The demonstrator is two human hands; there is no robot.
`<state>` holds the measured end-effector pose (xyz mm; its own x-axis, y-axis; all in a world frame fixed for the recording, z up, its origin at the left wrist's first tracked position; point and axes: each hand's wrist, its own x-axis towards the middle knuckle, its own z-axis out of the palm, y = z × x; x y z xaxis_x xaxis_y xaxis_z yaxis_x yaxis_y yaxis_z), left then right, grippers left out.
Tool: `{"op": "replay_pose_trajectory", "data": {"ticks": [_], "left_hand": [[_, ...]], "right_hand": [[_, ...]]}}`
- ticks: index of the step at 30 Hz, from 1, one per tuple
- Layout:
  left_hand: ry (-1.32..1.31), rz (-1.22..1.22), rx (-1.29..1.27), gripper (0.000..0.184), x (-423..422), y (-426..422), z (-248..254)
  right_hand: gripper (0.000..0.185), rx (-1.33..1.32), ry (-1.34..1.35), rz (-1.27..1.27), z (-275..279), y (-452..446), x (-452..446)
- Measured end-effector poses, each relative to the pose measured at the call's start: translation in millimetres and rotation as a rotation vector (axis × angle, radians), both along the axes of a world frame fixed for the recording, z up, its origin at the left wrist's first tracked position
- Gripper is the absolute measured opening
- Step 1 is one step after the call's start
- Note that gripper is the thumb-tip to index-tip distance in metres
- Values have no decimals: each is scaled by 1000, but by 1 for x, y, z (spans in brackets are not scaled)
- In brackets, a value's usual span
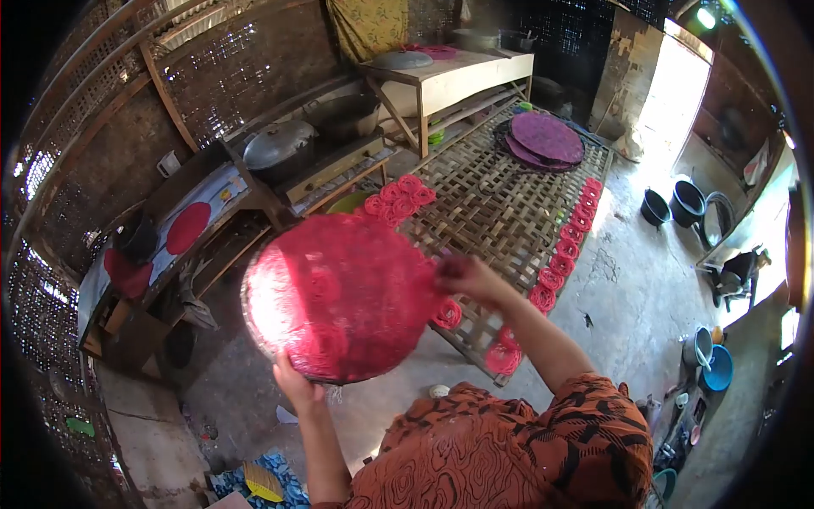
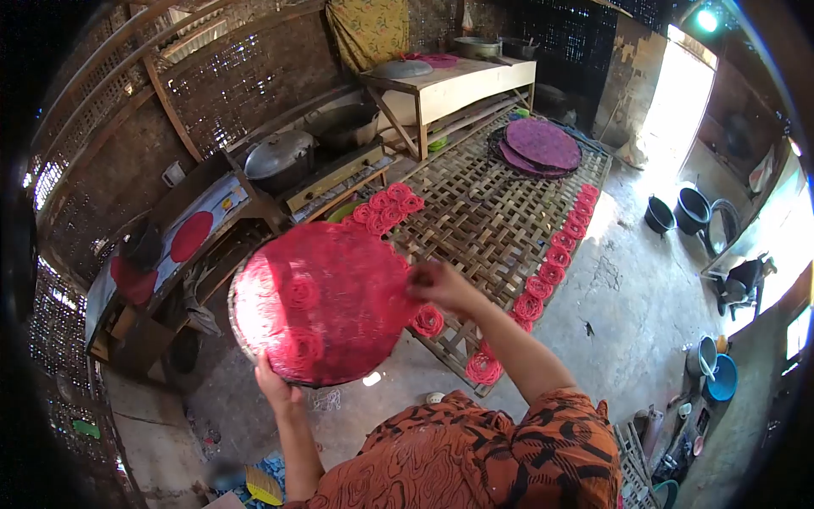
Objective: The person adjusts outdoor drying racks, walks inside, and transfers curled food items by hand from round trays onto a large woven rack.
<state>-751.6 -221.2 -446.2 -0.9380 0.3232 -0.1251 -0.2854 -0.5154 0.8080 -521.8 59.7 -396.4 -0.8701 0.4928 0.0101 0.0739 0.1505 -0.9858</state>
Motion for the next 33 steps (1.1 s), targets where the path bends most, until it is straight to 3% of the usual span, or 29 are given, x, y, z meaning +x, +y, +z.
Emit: {"op": "replay_pose_trajectory", "data": {"ticks": [2, 6, 8, 12, 14, 15, 16, 18, 19, 21, 23, 24, 26, 27, 33], "left_hand": [[31, -2, 34, 30, -5, -16, 11], [93, 85, 94, 29, -17, -32, 15], [104, 71, 102, 30, -20, -35, 16], [44, 71, 128, 25, -7, -32, 26], [27, 58, 140, 24, -2, -29, 22], [9, 61, 95, 22, 0, -25, 14], [-8, 66, 48, 21, 3, -23, 8], [-16, 20, 55, 20, 13, -10, 7], [-43, -18, -6, 21, 16, -4, 1], [-69, -55, -64, 23, 32, 13, 7], [-53, -186, 33, 29, 53, 32, 26], [-49, -190, 37, 29, 57, 36, 23], [-140, -311, 58, 31, 60, 41, 13], [-117, -362, 113, 32, 61, 43, 10], [-108, -478, 142, 38, 70, 47, 16]], "right_hand": [[25, -71, -3, -164, -12, 24, 12], [26, -147, -9, -245, -57, 55, 17], [23, -364, 76, -292, -92, 64, 14], [21, -336, -78, -367, -108, 64, 12], [30, 525, -505, -376, -95, 56, 12], [30, 527, -501, -367, -84, 51, 10], [31, 822, -329, -370, -74, 44, 4], [30, 830, -19, -298, -31, 7, -15], [28, 550, 90, -228, -2, -20, -28], [36, 537, 144, 162, 21, -58, -50], [36, 856, 345, 361, 19, -80, -67], [36, 862, 347, 357, 19, -87, -71], [29, 1127, 175, 248, 19, -96, -74], [30, 909, 75, 249, 24, -95, -71], [21, 872, 94, 209, 8, -77, -53]]}}
